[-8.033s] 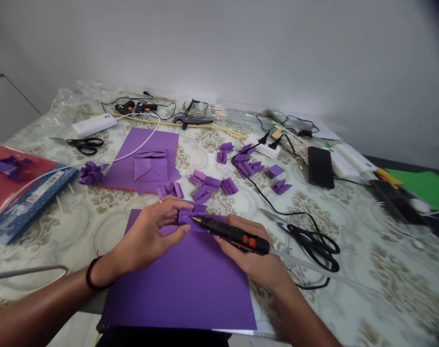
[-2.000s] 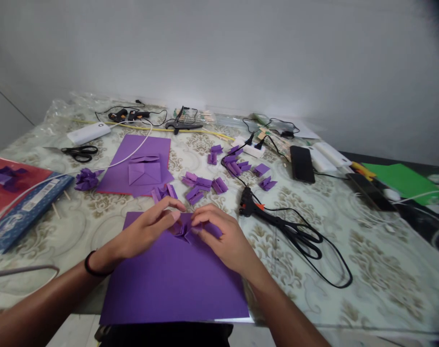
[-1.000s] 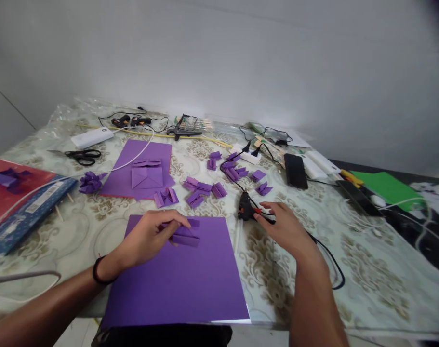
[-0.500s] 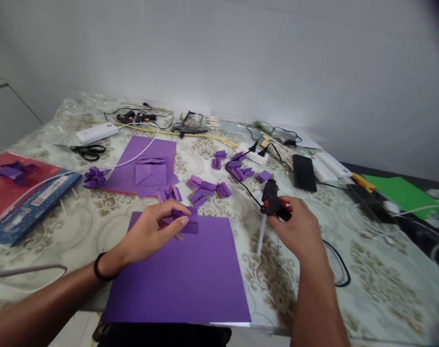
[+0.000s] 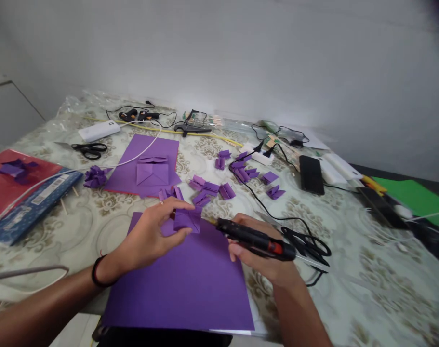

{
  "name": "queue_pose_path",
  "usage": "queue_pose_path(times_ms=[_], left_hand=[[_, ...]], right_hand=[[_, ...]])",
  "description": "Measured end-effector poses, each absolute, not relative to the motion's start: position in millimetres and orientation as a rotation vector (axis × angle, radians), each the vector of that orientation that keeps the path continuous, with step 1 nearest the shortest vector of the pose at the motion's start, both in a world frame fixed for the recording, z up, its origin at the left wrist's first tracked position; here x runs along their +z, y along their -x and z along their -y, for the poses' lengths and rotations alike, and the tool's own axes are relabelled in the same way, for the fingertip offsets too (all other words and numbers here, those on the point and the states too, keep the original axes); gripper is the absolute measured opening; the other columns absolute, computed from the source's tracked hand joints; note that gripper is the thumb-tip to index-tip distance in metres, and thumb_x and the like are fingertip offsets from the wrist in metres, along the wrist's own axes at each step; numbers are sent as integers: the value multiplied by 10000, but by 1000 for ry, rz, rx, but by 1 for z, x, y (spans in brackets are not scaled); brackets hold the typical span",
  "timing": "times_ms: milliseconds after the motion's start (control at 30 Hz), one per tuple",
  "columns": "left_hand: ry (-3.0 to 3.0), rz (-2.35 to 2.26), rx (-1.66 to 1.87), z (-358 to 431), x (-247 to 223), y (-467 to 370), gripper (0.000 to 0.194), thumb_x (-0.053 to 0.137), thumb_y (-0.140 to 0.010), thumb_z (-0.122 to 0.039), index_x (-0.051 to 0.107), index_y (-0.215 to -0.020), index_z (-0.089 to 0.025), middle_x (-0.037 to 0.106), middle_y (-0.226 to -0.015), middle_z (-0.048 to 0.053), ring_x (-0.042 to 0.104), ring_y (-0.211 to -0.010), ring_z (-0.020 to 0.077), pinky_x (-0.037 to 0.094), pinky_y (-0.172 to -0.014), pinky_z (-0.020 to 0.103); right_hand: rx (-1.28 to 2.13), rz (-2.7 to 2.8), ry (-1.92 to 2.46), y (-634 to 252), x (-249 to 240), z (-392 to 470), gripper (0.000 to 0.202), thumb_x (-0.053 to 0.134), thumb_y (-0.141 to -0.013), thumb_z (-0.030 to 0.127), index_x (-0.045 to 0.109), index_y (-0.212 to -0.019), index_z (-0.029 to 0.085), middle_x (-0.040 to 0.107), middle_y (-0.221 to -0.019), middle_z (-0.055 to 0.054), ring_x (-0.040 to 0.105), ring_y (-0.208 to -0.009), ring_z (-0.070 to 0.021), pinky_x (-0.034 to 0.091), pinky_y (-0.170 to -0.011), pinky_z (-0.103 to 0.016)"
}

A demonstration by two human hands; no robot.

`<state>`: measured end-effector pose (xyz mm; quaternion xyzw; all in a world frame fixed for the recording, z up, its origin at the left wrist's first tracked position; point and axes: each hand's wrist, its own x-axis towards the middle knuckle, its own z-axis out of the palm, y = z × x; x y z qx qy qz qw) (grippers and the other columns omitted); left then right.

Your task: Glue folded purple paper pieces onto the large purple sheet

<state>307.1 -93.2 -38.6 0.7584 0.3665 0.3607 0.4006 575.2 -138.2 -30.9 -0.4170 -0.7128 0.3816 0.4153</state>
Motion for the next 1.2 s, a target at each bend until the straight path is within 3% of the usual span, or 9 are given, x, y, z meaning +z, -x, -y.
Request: queue_pose_path(times_ms=[333,1200], left_hand=[[-2051,-904,930,97,-35,-312,398,733,-916,-181,654,-1301,-248,748,-1242,64,717,-1166,231,566,-1050,389],[-2105,-951,926,98,-34,-310,418,706,-920,-180,651,-1326,-262,742,-1285,66,703,-1224,250,570,-1070,415]], right_hand=[[888,1855,1083,-551,-44,135,306,690,-928,243,500,-689,216,475,-658,39,464,-608,-131,357,-572,-279],[762,1852,1124,-546,-50,135,343,664,-929,226,455,-658,222,457,-615,52,439,-551,-116,352,-538,-263]])
